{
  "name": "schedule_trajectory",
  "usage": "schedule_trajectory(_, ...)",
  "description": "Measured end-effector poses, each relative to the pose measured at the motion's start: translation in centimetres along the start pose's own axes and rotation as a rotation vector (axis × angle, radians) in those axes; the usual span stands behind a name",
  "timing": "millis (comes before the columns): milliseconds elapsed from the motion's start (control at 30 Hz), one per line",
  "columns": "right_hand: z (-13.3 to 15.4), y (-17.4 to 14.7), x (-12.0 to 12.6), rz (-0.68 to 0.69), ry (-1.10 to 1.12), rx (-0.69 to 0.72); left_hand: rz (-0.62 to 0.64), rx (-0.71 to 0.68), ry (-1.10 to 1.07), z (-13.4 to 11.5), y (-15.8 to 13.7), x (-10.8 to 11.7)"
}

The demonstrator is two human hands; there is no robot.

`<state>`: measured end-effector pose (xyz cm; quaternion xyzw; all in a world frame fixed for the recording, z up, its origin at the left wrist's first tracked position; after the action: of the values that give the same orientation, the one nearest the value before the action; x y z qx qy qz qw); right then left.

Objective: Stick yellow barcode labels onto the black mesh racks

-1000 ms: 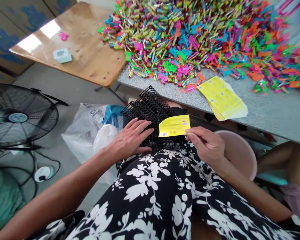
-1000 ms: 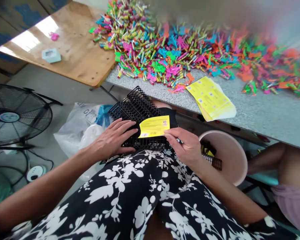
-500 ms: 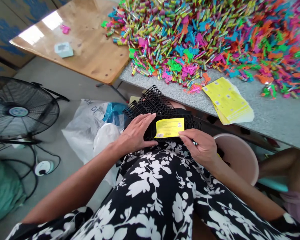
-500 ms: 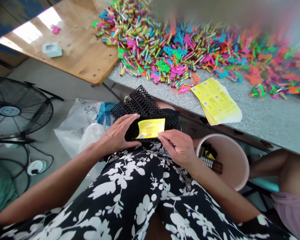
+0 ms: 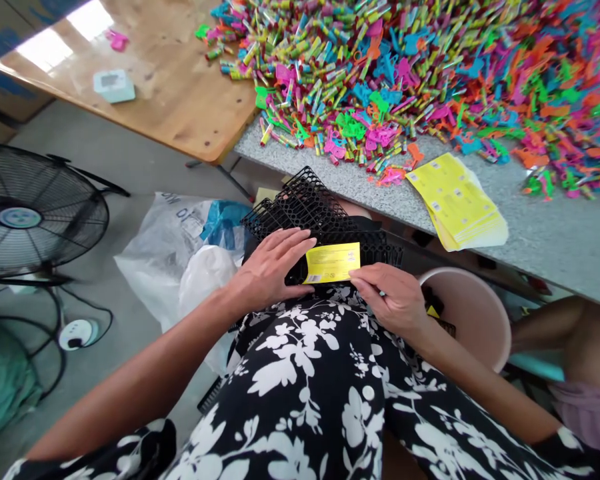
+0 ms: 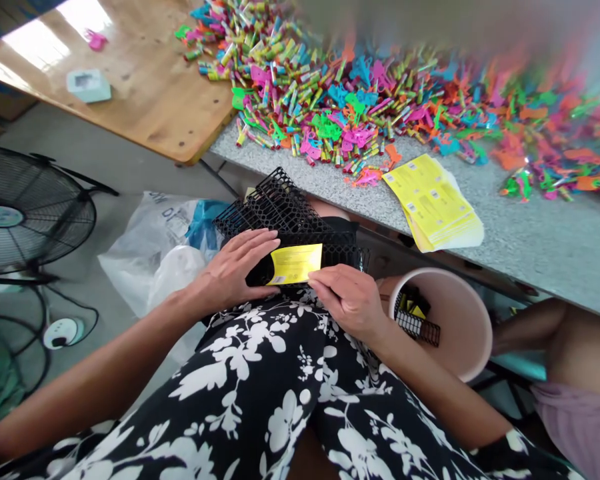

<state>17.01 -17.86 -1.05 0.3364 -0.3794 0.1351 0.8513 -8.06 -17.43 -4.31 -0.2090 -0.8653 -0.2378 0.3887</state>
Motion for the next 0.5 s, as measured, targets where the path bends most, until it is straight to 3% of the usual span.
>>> schedule_trajectory(500,-0.49,-0.47,-0.44,0.048,-0.016,-0.041,0.036,-0.037,0.074,0.26,-0.36,-0.55)
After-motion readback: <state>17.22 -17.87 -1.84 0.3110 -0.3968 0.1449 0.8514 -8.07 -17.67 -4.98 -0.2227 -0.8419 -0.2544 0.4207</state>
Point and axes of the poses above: each hand's wrist, its own y-axis towards the middle knuckle, its own x-axis out of the back of the hand, z = x × y, the point moved 4 cm from there along y, towards the middle knuckle, and after that the axes turned 11 degrees about -y, right-handed, at the moved point
